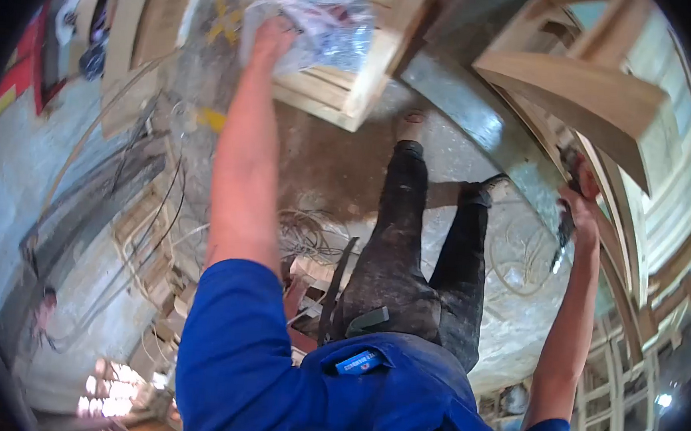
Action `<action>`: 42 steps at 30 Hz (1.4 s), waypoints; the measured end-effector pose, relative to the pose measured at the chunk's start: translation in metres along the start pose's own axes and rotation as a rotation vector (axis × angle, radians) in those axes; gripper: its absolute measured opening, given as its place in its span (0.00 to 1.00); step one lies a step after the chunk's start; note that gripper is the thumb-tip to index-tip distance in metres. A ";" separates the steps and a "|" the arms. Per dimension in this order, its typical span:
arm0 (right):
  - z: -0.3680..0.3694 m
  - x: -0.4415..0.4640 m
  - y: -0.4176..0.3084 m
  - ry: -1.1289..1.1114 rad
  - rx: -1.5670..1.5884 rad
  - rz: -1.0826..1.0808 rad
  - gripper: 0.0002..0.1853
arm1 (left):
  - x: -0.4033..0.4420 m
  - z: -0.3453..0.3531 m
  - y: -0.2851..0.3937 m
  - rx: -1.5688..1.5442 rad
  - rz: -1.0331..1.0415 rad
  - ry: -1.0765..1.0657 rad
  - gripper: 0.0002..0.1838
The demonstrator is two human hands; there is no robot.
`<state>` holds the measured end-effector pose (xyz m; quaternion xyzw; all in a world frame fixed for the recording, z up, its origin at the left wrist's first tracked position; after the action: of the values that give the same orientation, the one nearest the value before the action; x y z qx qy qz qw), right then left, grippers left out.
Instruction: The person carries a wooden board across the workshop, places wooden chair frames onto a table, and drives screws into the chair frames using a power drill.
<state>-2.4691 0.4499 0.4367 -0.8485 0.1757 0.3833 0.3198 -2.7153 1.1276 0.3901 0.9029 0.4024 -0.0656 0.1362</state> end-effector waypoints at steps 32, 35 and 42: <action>-0.092 -0.126 0.127 0.145 0.301 -0.194 0.16 | -0.344 0.199 0.580 -1.503 -0.366 -0.936 0.08; -0.097 -0.120 0.137 0.146 0.392 -0.113 0.15 | -0.361 0.224 0.594 -1.557 -0.556 -1.109 0.07; -0.105 -0.099 0.127 0.321 0.265 -0.215 0.14 | -0.382 0.251 0.641 -1.582 -0.584 -1.375 0.11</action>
<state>-2.5456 0.2905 0.5130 -0.8630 0.1816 0.1808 0.4353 -2.4955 0.3726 0.3617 0.1994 0.3675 -0.3091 0.8542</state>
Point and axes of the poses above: each hand's wrist, its own x-axis towards the middle knuckle, its own z-axis out of the palm, y = z × x, the point moved 10 cm from there along x, towards the middle knuckle, and after that the axes turned 7 degrees about y, right-handed, at the moved point
